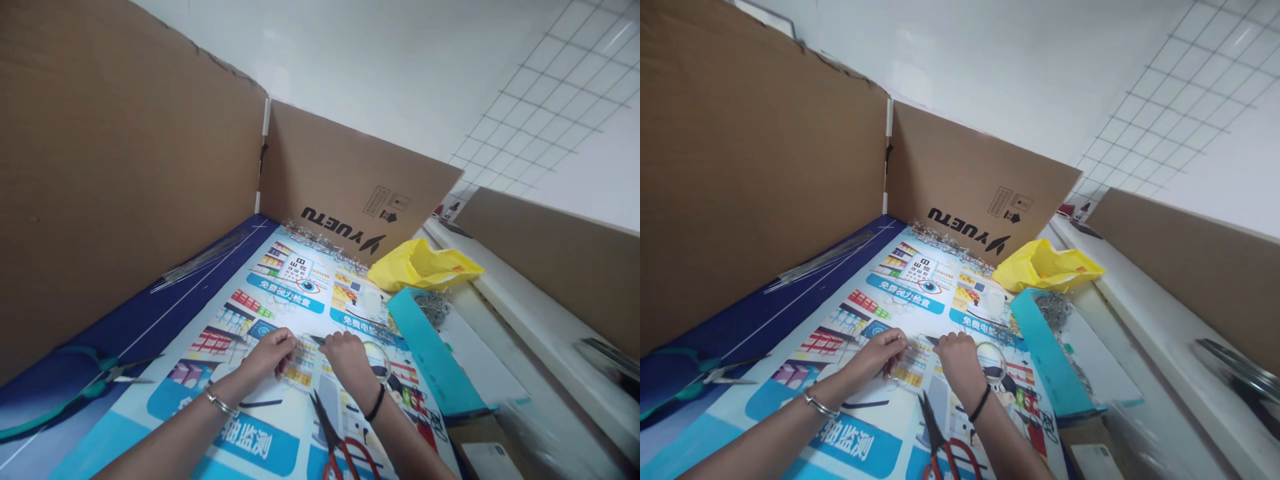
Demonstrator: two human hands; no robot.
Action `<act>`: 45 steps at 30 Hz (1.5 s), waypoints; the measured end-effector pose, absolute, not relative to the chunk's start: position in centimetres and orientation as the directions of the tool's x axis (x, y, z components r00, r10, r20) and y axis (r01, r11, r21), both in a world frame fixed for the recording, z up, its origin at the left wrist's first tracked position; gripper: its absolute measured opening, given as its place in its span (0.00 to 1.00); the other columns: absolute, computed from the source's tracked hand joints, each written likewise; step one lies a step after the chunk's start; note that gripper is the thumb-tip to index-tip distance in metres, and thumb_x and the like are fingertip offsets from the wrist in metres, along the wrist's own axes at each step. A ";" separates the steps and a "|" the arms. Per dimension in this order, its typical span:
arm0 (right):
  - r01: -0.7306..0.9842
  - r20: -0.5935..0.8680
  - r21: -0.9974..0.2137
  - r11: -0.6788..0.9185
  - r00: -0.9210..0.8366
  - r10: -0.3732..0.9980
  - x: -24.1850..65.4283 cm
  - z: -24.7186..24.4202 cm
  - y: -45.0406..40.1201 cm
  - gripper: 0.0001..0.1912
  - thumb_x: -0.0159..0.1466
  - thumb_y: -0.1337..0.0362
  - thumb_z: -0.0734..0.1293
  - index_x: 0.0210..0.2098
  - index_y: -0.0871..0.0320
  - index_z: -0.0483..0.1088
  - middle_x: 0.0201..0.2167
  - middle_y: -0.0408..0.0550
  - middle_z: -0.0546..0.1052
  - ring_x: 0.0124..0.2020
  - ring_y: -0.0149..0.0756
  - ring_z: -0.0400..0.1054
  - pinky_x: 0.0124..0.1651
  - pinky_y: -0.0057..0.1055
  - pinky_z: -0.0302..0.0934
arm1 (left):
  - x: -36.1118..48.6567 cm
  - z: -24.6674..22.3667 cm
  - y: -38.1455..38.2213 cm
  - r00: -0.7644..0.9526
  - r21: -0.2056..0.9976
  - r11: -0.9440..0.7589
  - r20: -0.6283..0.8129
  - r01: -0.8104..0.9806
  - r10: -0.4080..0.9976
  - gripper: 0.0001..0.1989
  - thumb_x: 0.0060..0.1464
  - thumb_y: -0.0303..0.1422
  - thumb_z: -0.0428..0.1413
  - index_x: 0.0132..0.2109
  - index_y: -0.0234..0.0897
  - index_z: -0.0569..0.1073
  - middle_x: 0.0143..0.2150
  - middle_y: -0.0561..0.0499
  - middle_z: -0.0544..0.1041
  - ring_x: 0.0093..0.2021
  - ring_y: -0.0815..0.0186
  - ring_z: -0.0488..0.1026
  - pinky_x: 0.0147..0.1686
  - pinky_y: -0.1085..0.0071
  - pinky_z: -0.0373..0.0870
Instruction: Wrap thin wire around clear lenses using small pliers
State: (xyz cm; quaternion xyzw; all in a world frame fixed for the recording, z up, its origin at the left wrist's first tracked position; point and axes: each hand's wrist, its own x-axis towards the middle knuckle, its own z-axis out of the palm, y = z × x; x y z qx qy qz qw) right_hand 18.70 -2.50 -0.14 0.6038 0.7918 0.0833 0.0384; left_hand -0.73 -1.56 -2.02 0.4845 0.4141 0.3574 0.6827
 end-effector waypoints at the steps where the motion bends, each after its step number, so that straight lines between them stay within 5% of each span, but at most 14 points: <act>1: 0.952 0.040 0.166 0.256 -0.266 0.963 18.7 -0.2 -2.5 0.10 0.62 0.59 0.64 0.30 0.61 0.69 0.28 0.51 0.72 0.34 0.39 0.66 0.35 0.31 0.53 | -0.7 -2.1 -1.6 0.402 0.958 0.271 -0.213 -0.095 0.891 0.13 0.49 0.42 0.52 0.26 0.37 0.63 0.20 0.57 0.67 0.15 0.73 0.62 0.12 0.78 0.57; 10: 0.963 0.103 -0.154 0.219 -0.205 0.973 19.1 -0.4 -3.8 0.17 0.66 0.57 0.56 0.28 0.58 0.66 0.24 0.43 0.71 0.27 0.30 0.65 0.29 0.24 0.51 | -0.7 -2.0 -1.7 0.397 0.949 0.266 -0.181 -0.170 0.900 0.14 0.47 0.42 0.55 0.27 0.35 0.67 0.17 0.56 0.68 0.15 0.74 0.60 0.17 0.78 0.54; 21: 0.747 0.192 -0.594 0.301 -0.231 0.954 17.0 -1.8 -4.6 0.20 0.65 0.55 0.54 0.23 0.58 0.64 0.20 0.39 0.66 0.24 0.29 0.61 0.27 0.23 0.52 | -0.9 -0.8 -2.7 0.546 0.913 0.329 -0.152 -0.241 0.824 0.19 0.50 0.46 0.53 0.28 0.32 0.71 0.13 0.56 0.62 0.14 0.74 0.56 0.18 0.75 0.49; 36: 0.623 0.142 -0.736 0.264 -0.240 0.960 17.4 -1.9 -4.7 0.16 0.64 0.56 0.57 0.26 0.58 0.67 0.23 0.40 0.67 0.27 0.30 0.61 0.31 0.24 0.53 | -0.2 -0.5 -2.9 0.541 0.840 0.404 -0.164 -0.361 0.825 0.08 0.50 0.34 0.54 0.27 0.34 0.68 0.20 0.54 0.68 0.15 0.76 0.58 0.17 0.77 0.49; 45: 0.591 0.086 -0.783 0.194 -0.206 0.975 18.1 -1.7 -4.7 0.17 0.63 0.54 0.57 0.23 0.58 0.62 0.19 0.38 0.61 0.24 0.28 0.57 0.27 0.24 0.51 | -0.1 -0.6 -2.7 0.272 0.983 0.125 -0.084 -0.137 0.959 0.08 0.50 0.35 0.50 0.26 0.37 0.65 0.15 0.59 0.60 0.14 0.74 0.56 0.16 0.77 0.52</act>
